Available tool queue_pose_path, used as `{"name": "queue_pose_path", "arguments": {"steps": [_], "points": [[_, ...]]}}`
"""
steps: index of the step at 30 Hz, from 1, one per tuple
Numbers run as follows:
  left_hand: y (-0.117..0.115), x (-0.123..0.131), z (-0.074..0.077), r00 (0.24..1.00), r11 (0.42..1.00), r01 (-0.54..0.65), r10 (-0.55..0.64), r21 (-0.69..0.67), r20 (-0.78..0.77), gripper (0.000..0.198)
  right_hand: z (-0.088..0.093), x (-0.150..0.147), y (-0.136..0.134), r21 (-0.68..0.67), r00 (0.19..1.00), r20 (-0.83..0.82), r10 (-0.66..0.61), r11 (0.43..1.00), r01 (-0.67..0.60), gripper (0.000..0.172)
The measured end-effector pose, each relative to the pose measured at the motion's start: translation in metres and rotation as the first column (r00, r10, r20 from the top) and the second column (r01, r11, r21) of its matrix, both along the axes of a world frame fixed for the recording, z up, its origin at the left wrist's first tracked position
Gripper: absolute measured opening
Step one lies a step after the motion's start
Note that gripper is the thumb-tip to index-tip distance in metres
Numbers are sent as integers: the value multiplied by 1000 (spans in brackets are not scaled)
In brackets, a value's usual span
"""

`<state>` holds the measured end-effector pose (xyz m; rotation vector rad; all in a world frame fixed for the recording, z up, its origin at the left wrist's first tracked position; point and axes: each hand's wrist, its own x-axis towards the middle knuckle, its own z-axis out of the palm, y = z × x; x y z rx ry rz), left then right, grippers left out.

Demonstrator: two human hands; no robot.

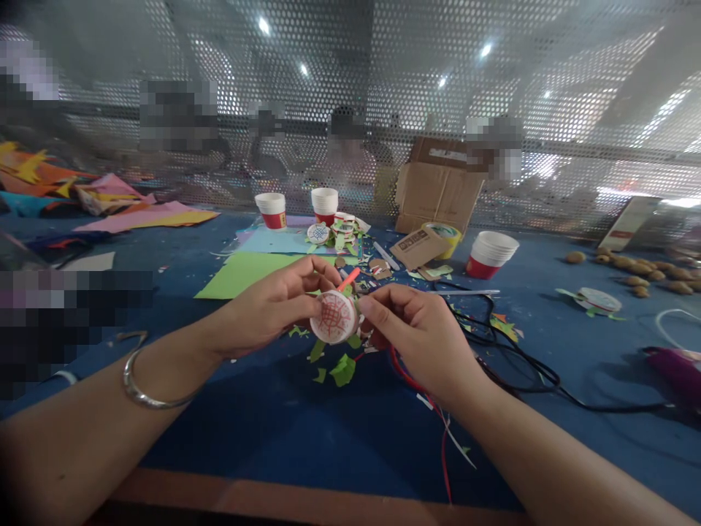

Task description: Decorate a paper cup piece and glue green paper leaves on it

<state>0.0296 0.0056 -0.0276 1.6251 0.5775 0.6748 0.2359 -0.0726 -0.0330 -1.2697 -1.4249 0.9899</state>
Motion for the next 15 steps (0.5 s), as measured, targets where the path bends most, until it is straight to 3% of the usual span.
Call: {"name": "queue_pose_path", "arguments": {"steps": [7,11,15], "points": [[0,0,-1,1000,998,-6,6,55,-5,25,-4,7,5,133,975,85,-207,972,195,30],[1,0,-3,999,993,33,-29,116,-33,25,-2,5,4,206,950,233,-208,965,161,29],[2,1,-5,995,984,59,-45,166,-86,27,-1,4,2,199,963,239,-129,977,81,28]]}}
